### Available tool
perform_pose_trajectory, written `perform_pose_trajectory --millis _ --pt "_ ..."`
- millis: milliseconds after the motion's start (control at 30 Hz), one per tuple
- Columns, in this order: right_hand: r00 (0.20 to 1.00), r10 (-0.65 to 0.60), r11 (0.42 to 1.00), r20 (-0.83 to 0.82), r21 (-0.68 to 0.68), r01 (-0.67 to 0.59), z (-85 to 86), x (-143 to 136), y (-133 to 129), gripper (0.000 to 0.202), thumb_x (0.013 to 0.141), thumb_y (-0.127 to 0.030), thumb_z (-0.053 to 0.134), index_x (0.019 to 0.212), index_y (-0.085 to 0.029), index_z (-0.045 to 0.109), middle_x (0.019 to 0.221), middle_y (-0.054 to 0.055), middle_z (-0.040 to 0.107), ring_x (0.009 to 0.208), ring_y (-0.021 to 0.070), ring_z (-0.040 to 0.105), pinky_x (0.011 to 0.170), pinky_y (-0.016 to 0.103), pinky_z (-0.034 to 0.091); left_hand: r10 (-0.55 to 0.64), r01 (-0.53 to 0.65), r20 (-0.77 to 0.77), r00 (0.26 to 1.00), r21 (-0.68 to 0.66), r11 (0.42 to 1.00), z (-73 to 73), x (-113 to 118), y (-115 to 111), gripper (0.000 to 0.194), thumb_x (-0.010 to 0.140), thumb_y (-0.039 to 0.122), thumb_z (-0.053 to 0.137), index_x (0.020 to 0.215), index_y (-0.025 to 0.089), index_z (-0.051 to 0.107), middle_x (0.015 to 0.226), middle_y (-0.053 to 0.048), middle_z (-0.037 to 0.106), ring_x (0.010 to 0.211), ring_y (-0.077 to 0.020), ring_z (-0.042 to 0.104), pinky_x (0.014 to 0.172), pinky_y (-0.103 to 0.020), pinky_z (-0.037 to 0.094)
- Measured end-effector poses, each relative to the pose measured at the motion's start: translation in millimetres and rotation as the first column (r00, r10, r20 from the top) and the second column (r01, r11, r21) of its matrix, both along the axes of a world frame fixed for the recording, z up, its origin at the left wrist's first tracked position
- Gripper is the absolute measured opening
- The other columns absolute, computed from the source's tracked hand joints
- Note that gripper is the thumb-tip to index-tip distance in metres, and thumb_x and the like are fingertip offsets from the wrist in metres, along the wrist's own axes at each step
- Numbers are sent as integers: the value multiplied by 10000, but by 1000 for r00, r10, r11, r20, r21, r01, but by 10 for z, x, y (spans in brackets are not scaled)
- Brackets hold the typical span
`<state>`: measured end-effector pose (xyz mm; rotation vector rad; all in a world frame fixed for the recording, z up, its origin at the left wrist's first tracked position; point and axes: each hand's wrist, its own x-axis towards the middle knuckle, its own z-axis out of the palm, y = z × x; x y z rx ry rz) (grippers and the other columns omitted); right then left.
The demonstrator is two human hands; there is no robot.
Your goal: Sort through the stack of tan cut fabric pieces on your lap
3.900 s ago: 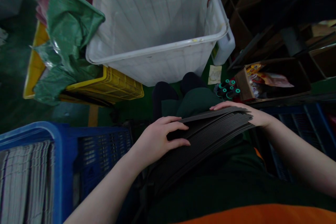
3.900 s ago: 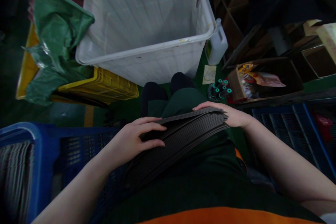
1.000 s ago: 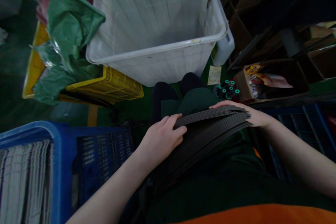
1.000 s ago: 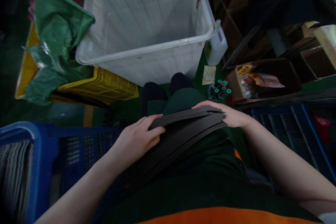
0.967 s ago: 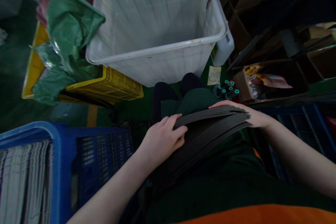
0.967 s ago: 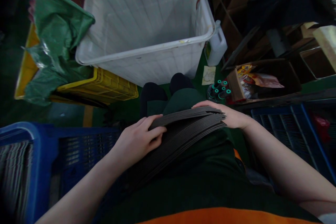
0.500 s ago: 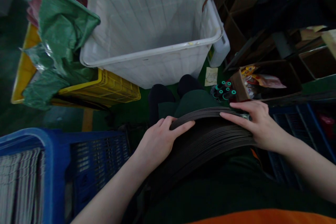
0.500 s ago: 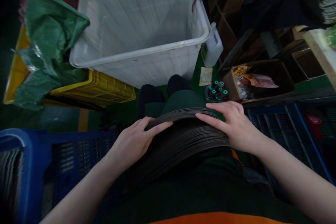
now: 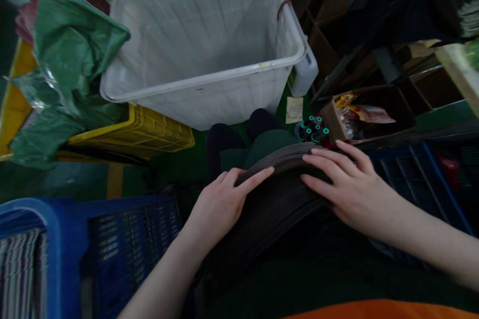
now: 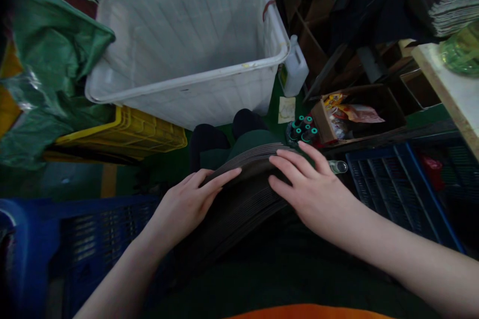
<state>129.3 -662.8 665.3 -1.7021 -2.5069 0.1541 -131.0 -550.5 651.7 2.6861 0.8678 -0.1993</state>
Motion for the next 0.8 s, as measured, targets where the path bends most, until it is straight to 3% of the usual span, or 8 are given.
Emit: perform_pose_trajectory --millis 200,300,433,500,800 --pt "986 105 994 -133 22 -104 -182 -462 119 338 831 -178 566 1160 -220 629 1483 103 397 1438 309 199 1162 582 179 116 -102 112 987 -123 987 -12 -16 26 663 937 182 456 1494 396 169 1156 -31 592 1004 -202 605 850 -340 502" --pt "976 108 994 -191 9 -108 -212 -467 134 370 818 -135 573 1178 -207 622 1551 113 263 1450 304 156 1163 580 183 205 -161 159 966 -250 955 -15 -56 51 673 912 275 539 1491 303 197 1194 -37 619 1047 -206 612 914 -353 482" --pt "964 143 986 -222 -52 -158 -203 -416 133 398 786 -109 577 1176 -181 618 1566 118 210 1446 289 178 1176 553 180 182 -125 153 971 -324 938 5 -92 91 543 883 502 555 1351 248 448 1286 -45 593 1146 -226 564 990 -375 436" --pt "960 145 985 -239 -58 -163 -196 -407 142 390 774 -87 569 1152 -164 627 1563 122 212 1443 291 187 1177 551 184 166 -101 157 973 -358 928 21 -97 118 539 869 560 545 1304 245 497 1293 -36 591 1153 -219 558 997 -364 429" --pt "942 144 984 -303 -53 -168 -196 -401 197 406 778 -56 526 1152 -175 629 1566 95 198 1437 288 206 1163 572 216 178 -80 188 966 -436 896 47 -101 225 439 893 522 533 1245 260 557 1215 -25 638 1096 -211 596 942 -341 452"
